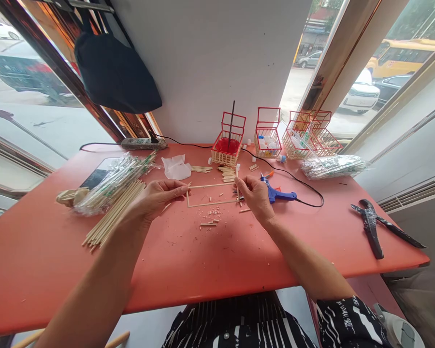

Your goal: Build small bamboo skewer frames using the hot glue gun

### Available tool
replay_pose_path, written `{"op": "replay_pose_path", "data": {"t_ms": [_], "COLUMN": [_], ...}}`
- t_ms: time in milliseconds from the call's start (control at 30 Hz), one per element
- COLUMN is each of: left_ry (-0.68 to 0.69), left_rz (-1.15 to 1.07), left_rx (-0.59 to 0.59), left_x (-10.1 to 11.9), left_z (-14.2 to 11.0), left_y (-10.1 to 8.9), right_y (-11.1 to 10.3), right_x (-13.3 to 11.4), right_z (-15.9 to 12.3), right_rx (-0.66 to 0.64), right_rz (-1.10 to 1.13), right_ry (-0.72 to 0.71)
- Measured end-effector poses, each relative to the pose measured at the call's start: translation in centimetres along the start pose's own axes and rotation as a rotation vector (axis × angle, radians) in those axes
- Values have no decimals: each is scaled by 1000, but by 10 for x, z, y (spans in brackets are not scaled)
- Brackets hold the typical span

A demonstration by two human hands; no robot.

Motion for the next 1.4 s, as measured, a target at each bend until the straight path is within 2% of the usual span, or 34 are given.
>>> {"op": "replay_pose_path", "data": {"t_ms": [133, 367, 533, 767, 933, 1167, 1400], "left_ry": [14, 33, 9, -50, -33, 2, -19], "left_rz": [12, 72, 72, -4, -31, -9, 10], "left_rx": [37, 169, 98, 3, 1, 83, 16], "left_x": [-2, 6, 5, -1, -2, -1, -2], "left_z": [3, -1, -2, -3, -1, 2, 0], "left_y": [-1, -13, -9, -3, -4, -12, -6], "right_y": [2, 9, 11, 8, 7, 4, 7], "right_x": [3, 5, 7, -2, -1, -3, -9], "right_z": [0, -1, -1, -1, -2, -1, -2], "right_rx": [-11, -77, -93, -62, -56, -43, -76], "right_rz": [17, 82, 99, 15, -12, -31, -18], "right_ry": [26, 63, 70, -29, -27, -24, -63]}}
Point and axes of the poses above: each hand's wrist, its own z-axis towards the middle knuckle, its own y-axis out of the palm, x = y × z, the point moved 10 cm from there along z, towards the middle knuckle, and after that the axes turned 2 degrees about z, right-handed, at the moved point
